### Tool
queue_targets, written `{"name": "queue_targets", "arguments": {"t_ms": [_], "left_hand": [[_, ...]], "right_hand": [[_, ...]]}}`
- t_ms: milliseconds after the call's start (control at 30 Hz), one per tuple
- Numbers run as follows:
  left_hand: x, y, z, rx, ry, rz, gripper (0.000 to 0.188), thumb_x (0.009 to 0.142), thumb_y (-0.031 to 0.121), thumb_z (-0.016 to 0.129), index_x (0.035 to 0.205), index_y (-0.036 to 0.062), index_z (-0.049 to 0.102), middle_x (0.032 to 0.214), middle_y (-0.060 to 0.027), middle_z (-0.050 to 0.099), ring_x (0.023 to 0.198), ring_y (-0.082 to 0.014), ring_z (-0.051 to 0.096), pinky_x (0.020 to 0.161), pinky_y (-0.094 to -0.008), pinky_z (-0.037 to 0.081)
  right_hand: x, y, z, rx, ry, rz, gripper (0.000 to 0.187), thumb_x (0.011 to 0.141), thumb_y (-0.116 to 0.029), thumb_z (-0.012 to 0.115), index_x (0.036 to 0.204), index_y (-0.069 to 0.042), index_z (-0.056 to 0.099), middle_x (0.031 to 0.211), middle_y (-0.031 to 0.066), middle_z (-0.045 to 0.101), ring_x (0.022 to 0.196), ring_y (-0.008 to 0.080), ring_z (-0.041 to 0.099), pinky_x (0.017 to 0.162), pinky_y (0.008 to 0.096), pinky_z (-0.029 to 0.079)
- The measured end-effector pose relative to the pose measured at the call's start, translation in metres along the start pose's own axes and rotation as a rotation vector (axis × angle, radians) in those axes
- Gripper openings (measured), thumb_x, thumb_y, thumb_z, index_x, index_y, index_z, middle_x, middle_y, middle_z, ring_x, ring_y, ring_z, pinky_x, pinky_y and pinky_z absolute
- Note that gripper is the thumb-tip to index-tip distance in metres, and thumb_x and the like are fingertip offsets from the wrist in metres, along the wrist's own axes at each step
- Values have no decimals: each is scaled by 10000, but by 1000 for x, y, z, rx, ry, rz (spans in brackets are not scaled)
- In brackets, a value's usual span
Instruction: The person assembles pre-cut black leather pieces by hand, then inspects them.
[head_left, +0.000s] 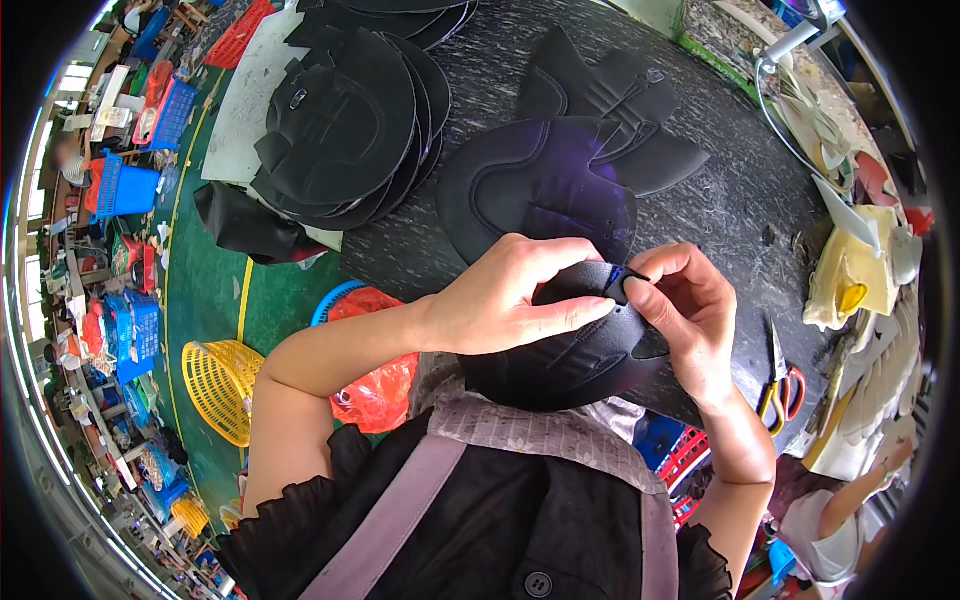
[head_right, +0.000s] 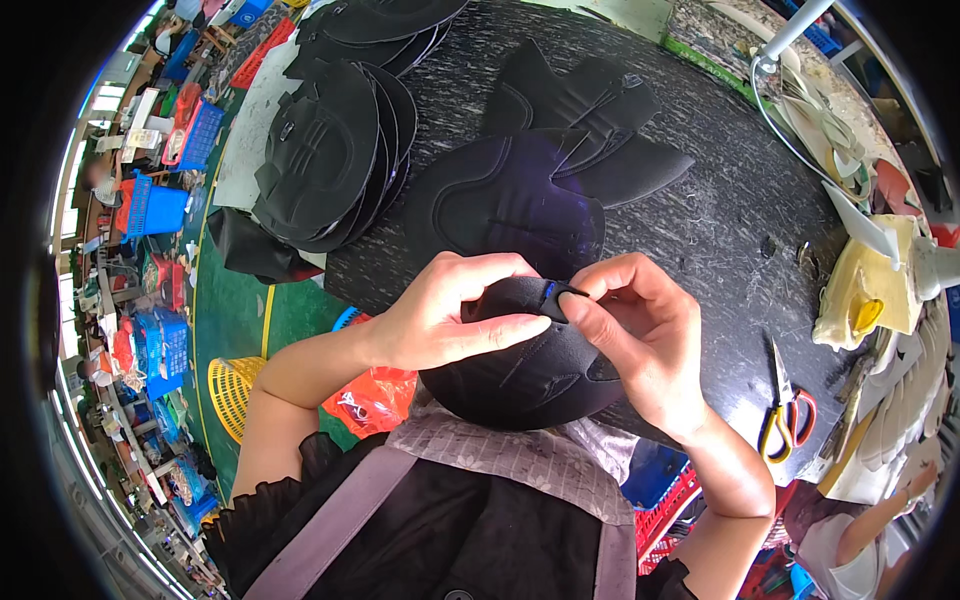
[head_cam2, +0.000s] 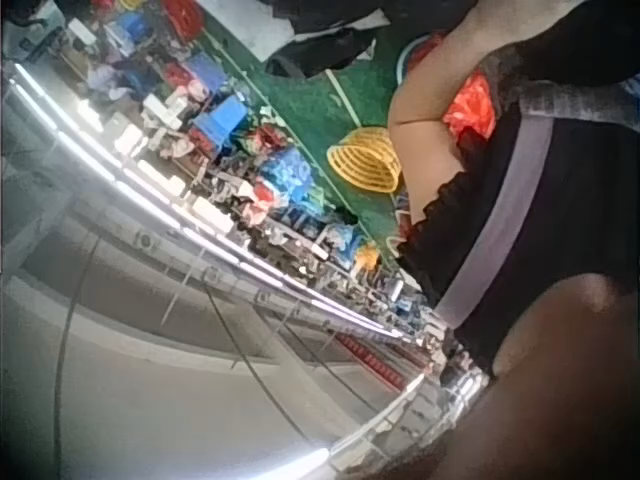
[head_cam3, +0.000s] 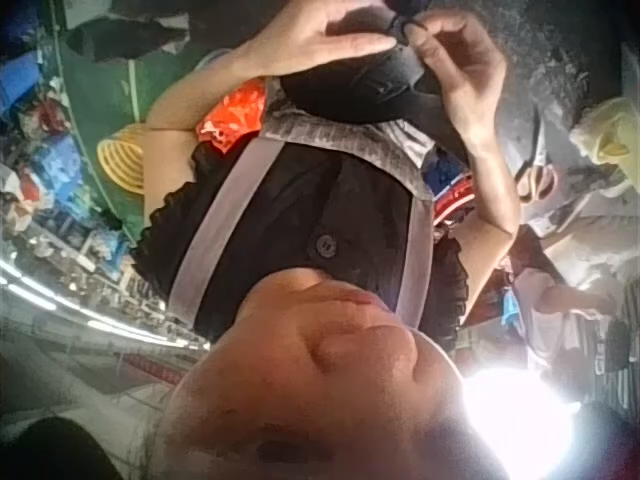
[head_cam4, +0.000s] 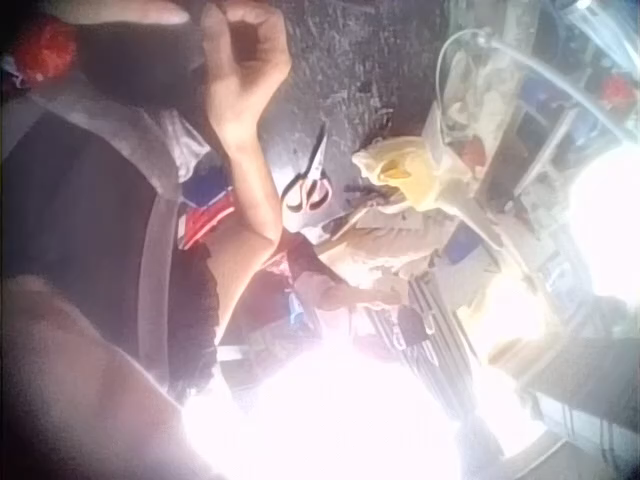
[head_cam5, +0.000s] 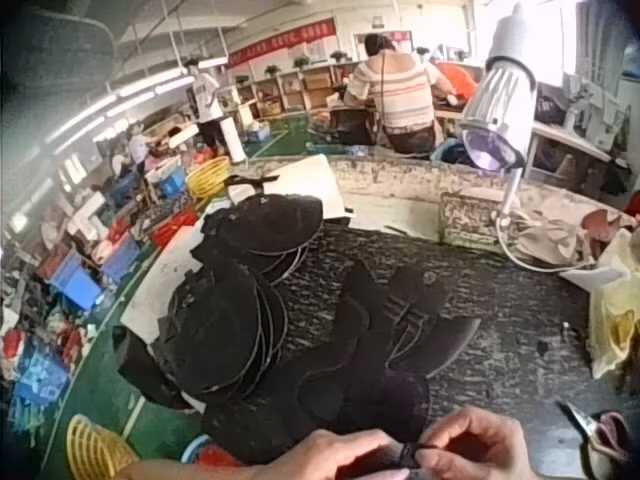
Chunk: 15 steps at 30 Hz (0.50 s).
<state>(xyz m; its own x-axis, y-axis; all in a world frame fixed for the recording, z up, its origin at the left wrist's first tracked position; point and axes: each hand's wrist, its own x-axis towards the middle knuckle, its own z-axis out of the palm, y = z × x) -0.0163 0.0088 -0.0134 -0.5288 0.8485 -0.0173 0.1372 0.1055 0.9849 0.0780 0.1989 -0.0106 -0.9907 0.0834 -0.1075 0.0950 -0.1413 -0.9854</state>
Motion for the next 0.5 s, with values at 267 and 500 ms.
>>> {"name": "queue_targets", "arguments": {"t_ms": [267, 500], "left_hand": [[3, -3, 4, 124, 48, 55, 188, 836, 133, 698, 949, 6, 619, 674, -26, 587, 536, -37, 475, 466, -222, 368], [14, -24, 7, 40, 119, 349, 179, 839, 130, 689, 929, -4, 615, 799, -57, 624, 706, -99, 557, 649, -261, 444]], "right_hand": [[1, 1, -1, 75, -2, 33, 83, 865, 2, 645, 907, 3, 573, 915, 46, 613, 826, 73, 564, 756, 226, 450], [3, 0, -4, 84, -53, 29, 183, 849, 28, 647, 1006, 0, 558, 921, 27, 584, 831, 69, 553, 753, 222, 448]]}}
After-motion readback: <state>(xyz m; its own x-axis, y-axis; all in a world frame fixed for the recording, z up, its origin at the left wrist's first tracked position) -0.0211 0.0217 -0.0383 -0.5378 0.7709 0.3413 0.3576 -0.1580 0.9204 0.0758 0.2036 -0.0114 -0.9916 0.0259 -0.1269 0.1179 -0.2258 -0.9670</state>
